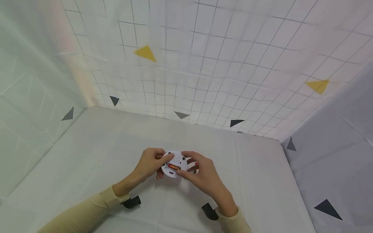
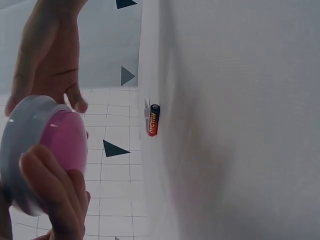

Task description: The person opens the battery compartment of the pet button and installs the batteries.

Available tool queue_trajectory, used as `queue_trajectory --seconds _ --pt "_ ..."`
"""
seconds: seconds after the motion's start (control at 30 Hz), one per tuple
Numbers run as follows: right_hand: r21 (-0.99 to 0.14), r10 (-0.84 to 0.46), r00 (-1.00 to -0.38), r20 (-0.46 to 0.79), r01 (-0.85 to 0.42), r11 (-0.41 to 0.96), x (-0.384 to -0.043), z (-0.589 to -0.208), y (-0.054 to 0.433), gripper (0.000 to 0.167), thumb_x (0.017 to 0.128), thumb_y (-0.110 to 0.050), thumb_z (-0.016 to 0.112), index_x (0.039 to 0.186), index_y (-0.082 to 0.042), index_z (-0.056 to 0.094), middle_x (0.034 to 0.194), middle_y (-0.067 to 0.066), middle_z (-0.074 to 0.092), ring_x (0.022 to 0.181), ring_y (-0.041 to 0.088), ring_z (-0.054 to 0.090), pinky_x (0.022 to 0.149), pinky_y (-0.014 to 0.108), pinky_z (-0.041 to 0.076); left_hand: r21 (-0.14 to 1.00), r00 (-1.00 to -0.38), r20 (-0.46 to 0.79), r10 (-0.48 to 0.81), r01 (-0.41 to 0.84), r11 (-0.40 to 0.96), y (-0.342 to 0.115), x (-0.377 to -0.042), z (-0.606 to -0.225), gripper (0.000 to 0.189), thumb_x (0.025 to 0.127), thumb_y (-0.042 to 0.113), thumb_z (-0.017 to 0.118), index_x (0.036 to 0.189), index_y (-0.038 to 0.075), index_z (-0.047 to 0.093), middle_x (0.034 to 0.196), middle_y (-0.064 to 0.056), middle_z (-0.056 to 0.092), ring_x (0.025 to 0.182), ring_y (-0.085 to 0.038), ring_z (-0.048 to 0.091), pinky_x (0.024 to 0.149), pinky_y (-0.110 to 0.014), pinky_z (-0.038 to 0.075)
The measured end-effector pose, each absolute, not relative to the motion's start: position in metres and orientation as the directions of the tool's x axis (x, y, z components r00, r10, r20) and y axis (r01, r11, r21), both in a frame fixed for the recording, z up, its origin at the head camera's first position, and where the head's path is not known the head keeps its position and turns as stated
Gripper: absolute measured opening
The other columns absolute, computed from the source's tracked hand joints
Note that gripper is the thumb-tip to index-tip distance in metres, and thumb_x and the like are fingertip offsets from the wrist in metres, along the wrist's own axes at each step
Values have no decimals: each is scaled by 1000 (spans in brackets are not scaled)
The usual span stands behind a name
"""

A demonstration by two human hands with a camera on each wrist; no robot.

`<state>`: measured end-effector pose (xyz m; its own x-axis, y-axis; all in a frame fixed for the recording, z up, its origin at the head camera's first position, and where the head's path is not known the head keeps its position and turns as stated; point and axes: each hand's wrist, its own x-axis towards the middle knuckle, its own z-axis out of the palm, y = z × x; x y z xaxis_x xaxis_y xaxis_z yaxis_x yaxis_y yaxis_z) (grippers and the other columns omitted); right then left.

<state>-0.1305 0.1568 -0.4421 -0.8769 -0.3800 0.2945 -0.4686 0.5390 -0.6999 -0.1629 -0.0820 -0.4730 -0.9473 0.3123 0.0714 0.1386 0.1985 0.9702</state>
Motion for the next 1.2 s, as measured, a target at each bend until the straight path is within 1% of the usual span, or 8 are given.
queue_trajectory --seconds 0.1,0.2,0.4,0.57,0.67,0.8,1.07,1.2 --pt "-781 -384 -910 159 -354 515 -131 -443 158 56 91 -36 85 141 -22 64 125 0 74 94 15 74 76 37 66 973 -946 64 317 129 189 -82 -162 -472 33 100 37 75 85 8 72 57 -4 68 38 -22 62 47 -60 58" --pt "-844 -409 -908 86 -285 455 -133 -444 159 54 93 -33 83 142 -21 63 125 8 73 87 22 75 71 41 66 976 -944 56 324 120 181 -82 -161 -472 33 100 38 75 86 7 72 57 -4 69 38 -22 62 49 -64 57" --pt "-907 -434 -901 7 -188 376 -136 -446 160 50 98 -28 78 142 -14 61 135 15 67 84 25 75 73 39 66 980 -943 53 329 113 166 -82 -161 -472 34 100 38 74 86 7 72 59 -4 70 38 -22 62 43 -52 57" --pt "-935 -414 -909 -48 -105 340 -136 -447 159 48 96 -28 80 140 -17 63 132 10 68 84 23 74 74 42 66 981 -942 65 328 120 153 -81 -160 -472 34 100 38 74 87 6 72 59 -4 70 38 -23 62 42 -48 57" --pt "-946 -411 -910 -60 -80 315 -136 -448 159 46 97 -27 78 140 -16 63 127 11 69 80 22 72 73 41 65 982 -941 63 332 118 149 -81 -159 -471 34 100 38 74 86 7 72 58 -5 69 38 -22 62 44 -54 57" --pt "-961 -411 -910 -52 -65 267 -137 -449 159 45 100 -23 75 141 -10 62 123 18 68 80 21 72 71 32 64 982 -942 69 327 121 143 -80 -159 -470 35 100 38 74 84 7 70 57 -5 68 38 -23 62 47 -62 57" --pt "-975 -399 -915 -59 -32 218 -139 -455 156 47 96 -17 79 140 -8 63 129 20 67 84 19 71 67 26 61 978 -942 77 326 135 159 -80 -159 -471 32 100 37 75 87 8 72 59 -4 69 38 -23 62 40 -40 56" --pt "-976 -398 -916 -41 -48 213 -138 -455 153 47 95 -15 80 138 -8 64 127 20 68 84 19 71 64 25 60 974 -940 92 330 154 167 -81 -159 -470 31 99 37 75 88 9 72 60 -2 70 38 -23 62 42 -48 57"
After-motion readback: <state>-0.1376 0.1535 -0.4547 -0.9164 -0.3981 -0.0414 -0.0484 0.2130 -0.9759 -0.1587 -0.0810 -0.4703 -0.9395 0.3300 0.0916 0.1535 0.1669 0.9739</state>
